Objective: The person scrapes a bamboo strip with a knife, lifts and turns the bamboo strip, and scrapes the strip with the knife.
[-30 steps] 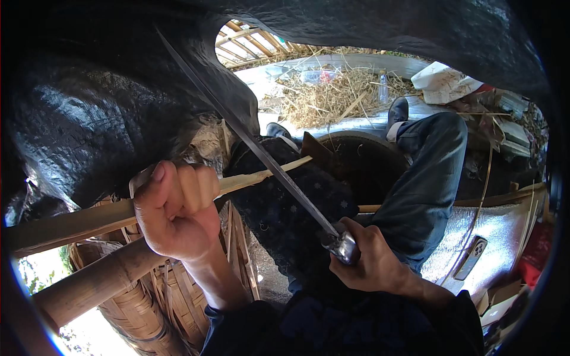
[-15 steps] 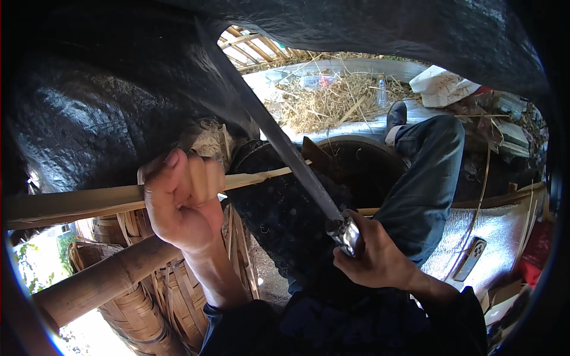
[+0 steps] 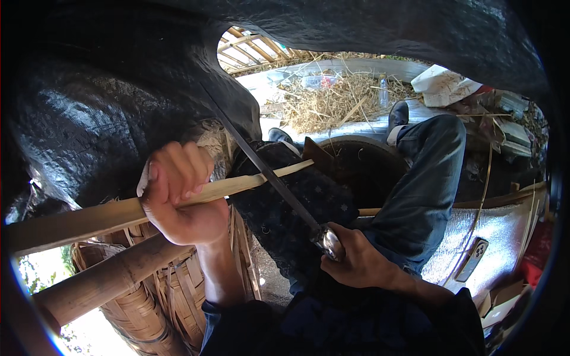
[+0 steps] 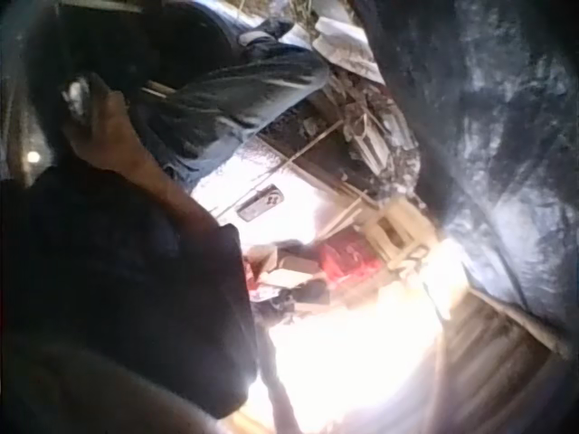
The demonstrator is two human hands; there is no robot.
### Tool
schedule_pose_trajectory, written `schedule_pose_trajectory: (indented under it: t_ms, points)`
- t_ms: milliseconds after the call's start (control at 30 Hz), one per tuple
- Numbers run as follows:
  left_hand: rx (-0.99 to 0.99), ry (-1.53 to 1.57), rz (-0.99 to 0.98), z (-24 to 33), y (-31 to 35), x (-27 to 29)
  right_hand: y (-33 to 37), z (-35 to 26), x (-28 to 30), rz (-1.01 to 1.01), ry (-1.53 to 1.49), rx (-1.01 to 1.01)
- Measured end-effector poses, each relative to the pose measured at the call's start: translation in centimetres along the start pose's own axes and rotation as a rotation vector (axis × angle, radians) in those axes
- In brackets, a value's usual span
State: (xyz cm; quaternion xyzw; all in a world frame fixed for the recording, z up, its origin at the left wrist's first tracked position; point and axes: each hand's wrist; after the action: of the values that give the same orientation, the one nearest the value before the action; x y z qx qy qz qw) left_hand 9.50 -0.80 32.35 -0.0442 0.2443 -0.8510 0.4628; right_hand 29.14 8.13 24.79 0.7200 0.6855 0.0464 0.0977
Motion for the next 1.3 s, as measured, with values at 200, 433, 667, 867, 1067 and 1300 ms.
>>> schedule_pose_trajectory:
  t_ms: [200,433,667,867,1067,1300]
  points:
    - [-0.046,0.043,0.019,-0.8,0.1,0.2,-0.3,-0.2,-0.3,-0.045,-0.085,-0.049]
    - [-0.093,0.050,-0.018,-0.8,0.3,-0.2,-0.9,-0.7,-0.3,-0.162,-0.162,-0.160]
    - [-0.006,-0.028,0.046,-0.8,0.2,-0.9,-0.5,-3.8,1.1,-0.009,-0.029,-0.164]
    - [-0.029,-0.224,0.153,-1.0,0.0,-2.1,0.6,-0.4,-0.8,0.014,-0.048,-0.038]
    - [-0.002,-0.182,0.182,-0.6,0.1,-1.3,0.4,-4.0,1.3,0.118,0.065,0.020]
    - [-0.020,-0.123,0.153,-0.9,0.1,-2.1,0.7,-1.0,-0.7,-0.058,-0.012,-0.187]
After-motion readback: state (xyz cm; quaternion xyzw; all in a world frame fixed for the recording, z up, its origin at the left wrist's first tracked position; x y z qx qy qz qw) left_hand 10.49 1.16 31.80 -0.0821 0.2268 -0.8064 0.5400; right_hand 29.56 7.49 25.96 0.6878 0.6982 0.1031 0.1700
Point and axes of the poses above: each hand's wrist, its own y-axis away from the middle knuckle, its own x-axis out of the back of the hand, z = x × y, and after that the axes turned 3 degrees about -z, right-handed
